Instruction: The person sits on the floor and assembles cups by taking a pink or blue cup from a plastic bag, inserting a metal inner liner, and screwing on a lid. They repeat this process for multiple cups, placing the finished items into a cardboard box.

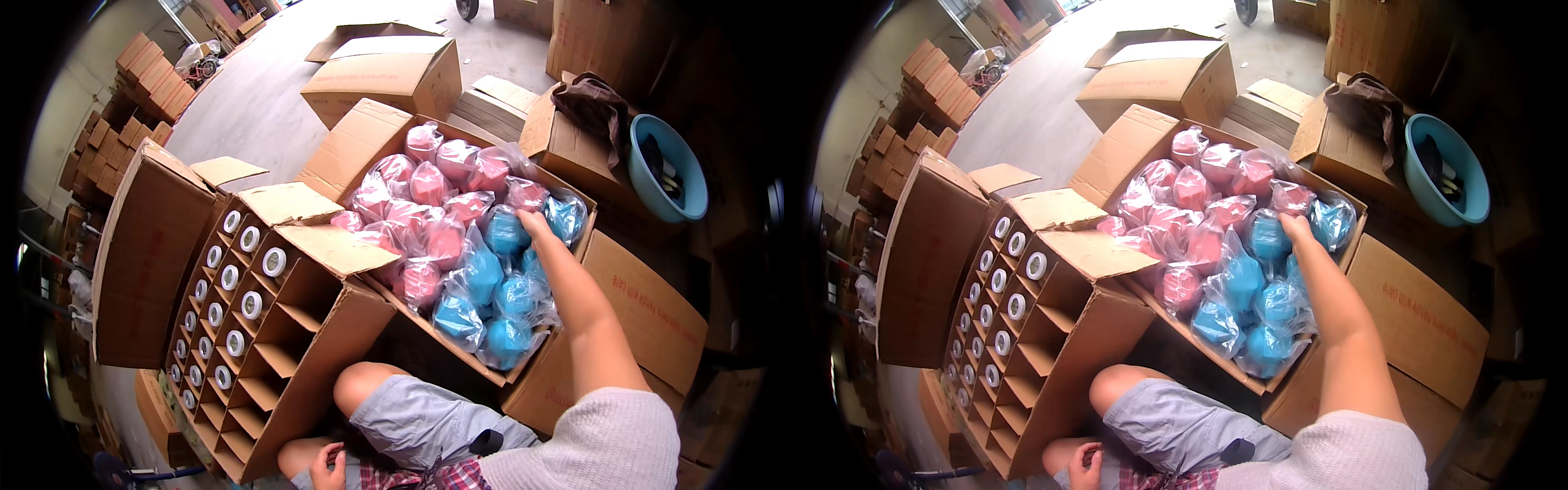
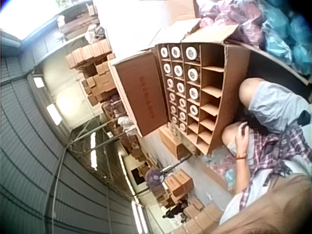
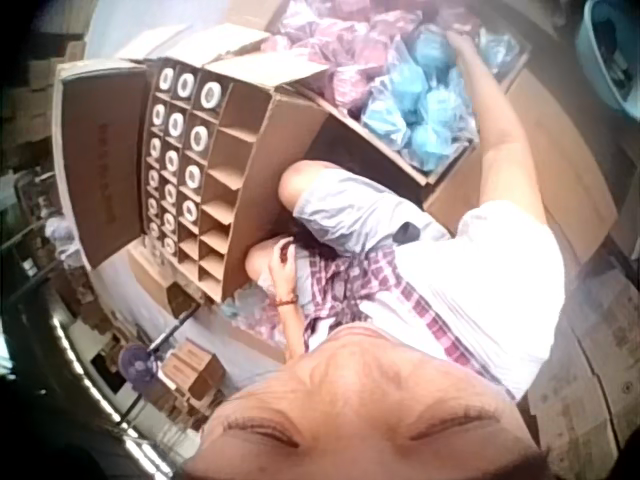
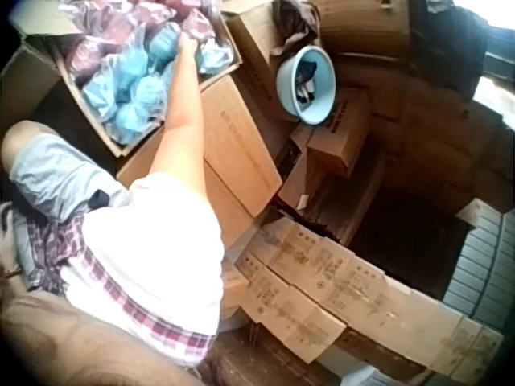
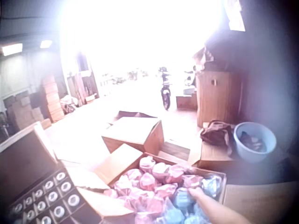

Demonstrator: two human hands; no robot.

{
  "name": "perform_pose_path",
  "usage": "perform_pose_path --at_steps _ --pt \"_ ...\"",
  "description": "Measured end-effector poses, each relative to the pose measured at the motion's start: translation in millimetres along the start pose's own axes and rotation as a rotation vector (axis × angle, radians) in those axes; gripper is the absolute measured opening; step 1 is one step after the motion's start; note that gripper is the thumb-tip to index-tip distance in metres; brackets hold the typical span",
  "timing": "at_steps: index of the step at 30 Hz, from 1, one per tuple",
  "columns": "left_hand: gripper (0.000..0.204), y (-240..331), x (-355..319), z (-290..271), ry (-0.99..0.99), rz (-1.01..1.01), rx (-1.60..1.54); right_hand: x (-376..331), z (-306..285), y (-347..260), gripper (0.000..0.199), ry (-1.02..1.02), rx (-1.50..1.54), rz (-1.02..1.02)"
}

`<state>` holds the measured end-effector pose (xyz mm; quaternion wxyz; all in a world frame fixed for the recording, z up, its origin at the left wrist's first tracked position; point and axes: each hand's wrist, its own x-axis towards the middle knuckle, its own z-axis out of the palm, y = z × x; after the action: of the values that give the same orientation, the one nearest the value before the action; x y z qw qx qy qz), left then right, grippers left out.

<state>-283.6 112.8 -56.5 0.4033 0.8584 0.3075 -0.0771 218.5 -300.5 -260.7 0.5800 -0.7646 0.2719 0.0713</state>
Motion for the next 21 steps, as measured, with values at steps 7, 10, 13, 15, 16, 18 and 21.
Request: perform_pose_path --at_steps 7,10,13,15,16,18,21 --pt "0.020 1.9 -19.8 3.4 0.012 -0.047 -0.157 63.1 1.6 18.1 0.050 -0.153 -0.438 -0.033" --pt "0.019 -5.1 -24.7 -3.3 0.036 -0.015 -0.135 84.2 7.7 32.2 0.047 -0.180 -0.497 -0.081" --pt "0.019 -25.1 -28.1 -4.1 0.061 0.004 -0.115 92.2 16.1 44.2 0.047 -0.179 -0.529 -0.074" --pt "0.019 -26.0 -33.2 -3.0 0.068 0.008 -0.112 94.2 22.0 54.5 0.047 -0.157 -0.516 -0.056" --pt "0.019 -22.4 -34.2 -2.6 0.084 0.003 -0.134 100.1 25.4 56.2 0.047 -0.133 -0.493 -0.056" --pt "0.019 -21.5 -32.6 -2.9 0.063 0.004 -0.093 103.4 18.3 63.3 0.047 -0.041 -0.431 -0.069" --pt "0.019 -10.2 -20.5 -2.8 0.058 0.053 -0.095 105.0 -16.6 61.6 0.047 0.054 -0.298 -0.135"
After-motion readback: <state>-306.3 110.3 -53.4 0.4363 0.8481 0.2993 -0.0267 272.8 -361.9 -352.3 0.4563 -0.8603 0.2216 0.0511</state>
